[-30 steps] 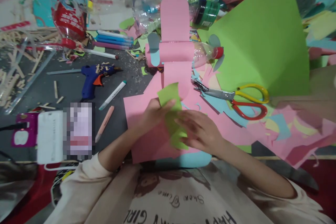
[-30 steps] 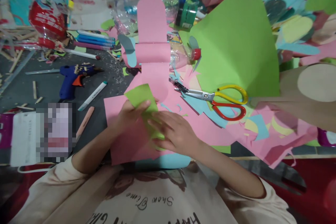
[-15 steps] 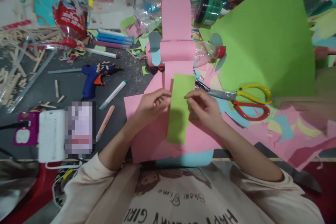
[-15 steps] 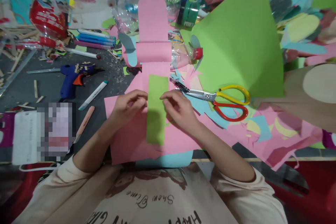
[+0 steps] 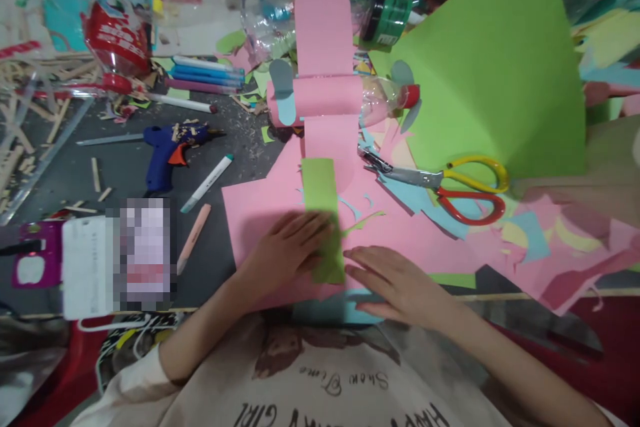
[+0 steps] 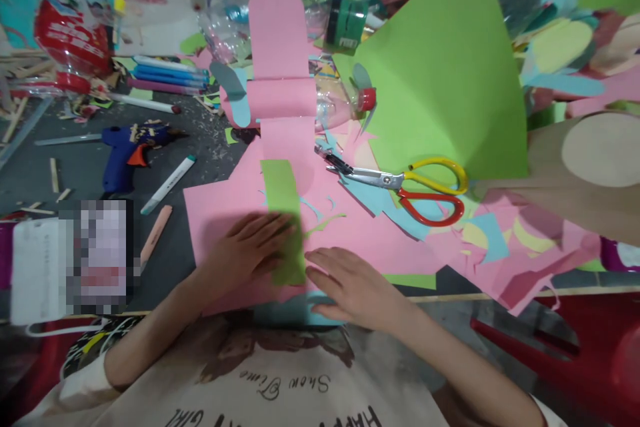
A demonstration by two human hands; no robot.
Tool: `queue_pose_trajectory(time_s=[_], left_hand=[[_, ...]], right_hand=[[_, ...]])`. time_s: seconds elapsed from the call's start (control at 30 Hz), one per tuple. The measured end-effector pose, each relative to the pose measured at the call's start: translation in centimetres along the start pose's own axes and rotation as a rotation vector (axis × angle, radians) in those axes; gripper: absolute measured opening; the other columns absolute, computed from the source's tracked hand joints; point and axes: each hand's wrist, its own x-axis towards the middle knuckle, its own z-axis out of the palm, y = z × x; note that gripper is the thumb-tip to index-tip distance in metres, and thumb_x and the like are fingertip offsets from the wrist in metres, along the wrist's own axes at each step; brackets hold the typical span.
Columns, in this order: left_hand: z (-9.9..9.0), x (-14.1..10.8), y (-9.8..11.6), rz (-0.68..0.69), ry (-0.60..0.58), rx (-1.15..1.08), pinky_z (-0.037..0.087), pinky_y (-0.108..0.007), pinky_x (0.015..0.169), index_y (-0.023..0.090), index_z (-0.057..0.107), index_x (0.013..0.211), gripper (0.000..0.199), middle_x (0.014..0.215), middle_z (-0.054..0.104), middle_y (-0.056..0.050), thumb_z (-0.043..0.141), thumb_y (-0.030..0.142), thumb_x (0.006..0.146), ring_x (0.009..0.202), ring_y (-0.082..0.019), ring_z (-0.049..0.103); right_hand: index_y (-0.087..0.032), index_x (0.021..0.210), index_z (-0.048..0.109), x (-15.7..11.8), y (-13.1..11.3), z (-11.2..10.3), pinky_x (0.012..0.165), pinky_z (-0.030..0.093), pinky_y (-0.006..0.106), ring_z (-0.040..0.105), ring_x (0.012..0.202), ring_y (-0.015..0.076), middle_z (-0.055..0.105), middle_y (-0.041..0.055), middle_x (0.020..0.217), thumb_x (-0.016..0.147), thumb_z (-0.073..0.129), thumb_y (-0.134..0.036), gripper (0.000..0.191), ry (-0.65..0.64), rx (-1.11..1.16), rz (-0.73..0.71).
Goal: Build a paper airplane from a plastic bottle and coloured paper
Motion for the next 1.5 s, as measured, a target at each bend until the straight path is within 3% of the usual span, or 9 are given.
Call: queue_pose_trajectory(time_s=[0.17,0.33,0.5,0.63,0.73,0.9,1.03,1.13,1.5], left_hand=[[-0.2,-2.6,-3.5,-0.152,-0.034,0.080,0.037,-0.040,0.119,0.021,0.049,0.147,0.045,0.150,0.057,-0.010,0.041,0.029,0.103,0.139,-0.023,0.053],[0.0,-2.7,-5.6,-0.261,-0.072,0.032,0.041,-0.046,0.117,0.020,0.048,0.148,0.049,0.156,0.049,-0.012,0.042,0.025,0.100,0.143,-0.028,0.048],[-0.2,-1.8,-5.8,-0.303,-0.085,-0.038,0.041,-0.050,0.117,0.018,0.050,0.148,0.052,0.157,0.048,-0.014,0.045,0.020,0.096,0.145,-0.031,0.046],[-0.6,-1.5,-5.7,-0.318,-0.094,-0.068,0.040,-0.053,0.117,0.019,0.051,0.147,0.054,0.158,0.047,-0.013,0.046,0.018,0.094,0.145,-0.032,0.046],[-0.6,-1.5,-5.6,-0.328,-0.096,-0.063,0.041,-0.053,0.117,0.018,0.053,0.146,0.053,0.157,0.048,-0.014,0.046,0.017,0.093,0.144,-0.032,0.047],[-0.6,-1.4,-5.4,-0.314,-0.083,-0.037,0.041,-0.051,0.117,0.014,0.054,0.144,0.052,0.157,0.048,-0.016,0.045,0.016,0.093,0.144,-0.030,0.047],[-0.6,-1.4,-5.5,-0.320,-0.089,-0.042,0.041,-0.051,0.117,0.015,0.053,0.145,0.052,0.158,0.047,-0.015,0.044,0.017,0.093,0.145,-0.030,0.047],[-0.6,-1.5,-5.5,-0.321,-0.081,-0.047,0.040,-0.051,0.118,0.018,0.052,0.145,0.052,0.158,0.046,-0.013,0.044,0.018,0.094,0.145,-0.029,0.046],[-0.6,-1.5,-5.7,-0.332,-0.062,-0.099,0.042,-0.053,0.115,0.018,0.055,0.141,0.052,0.156,0.049,-0.014,0.047,0.015,0.090,0.142,-0.031,0.049]], right_hand=[[-0.017,0.140,0.056,-2.1,-0.8,1.7,0.109,0.050,0.050,0.050,0.141,0.0314,0.056,0.0153,0.151,0.095,0.060,-0.053,0.059,-0.086,-0.089,0.048],[-0.021,0.128,0.065,-1.7,-0.4,1.2,0.108,0.052,0.043,0.057,0.134,0.0249,0.064,0.0093,0.143,0.101,0.054,-0.037,0.034,-0.043,-0.070,0.040],[-0.018,0.135,0.062,-1.3,1.1,-0.4,0.106,0.053,0.042,0.057,0.134,0.0255,0.065,0.0134,0.140,0.101,0.053,-0.041,0.042,0.093,-0.049,0.073],[-0.021,0.126,0.068,-1.5,4.0,-1.1,0.104,0.053,0.053,0.057,0.133,0.0314,0.069,0.0130,0.134,0.098,0.055,-0.022,0.031,0.310,-0.237,0.425],[-0.016,0.129,0.066,-1.4,5.0,-1.2,0.098,0.056,0.055,0.065,0.121,0.0344,0.072,0.0165,0.128,0.098,0.053,-0.024,0.034,0.315,-0.249,0.461],[-0.019,0.128,0.065,-0.9,3.4,-1.7,0.094,0.058,0.044,0.071,0.112,0.0266,0.076,0.0122,0.120,0.100,0.051,-0.021,0.032,0.369,-0.122,0.380],[-0.019,0.122,0.069,-0.9,4.0,-1.1,0.101,0.054,0.053,0.064,0.124,0.0331,0.068,0.0162,0.134,0.100,0.052,-0.029,0.030,0.349,-0.201,0.463],[-0.016,0.135,0.063,-1.1,5.1,-0.8,0.104,0.052,0.060,0.063,0.127,0.0361,0.065,0.0204,0.138,0.101,0.049,-0.038,0.043,0.280,-0.102,0.568],[-0.037,0.120,0.075,-2.4,4.0,-7.1,0.097,0.061,0.049,0.069,0.121,0.0276,0.076,0.0031,0.124,0.100,0.054,-0.037,0.028,0.367,0.279,0.706]])
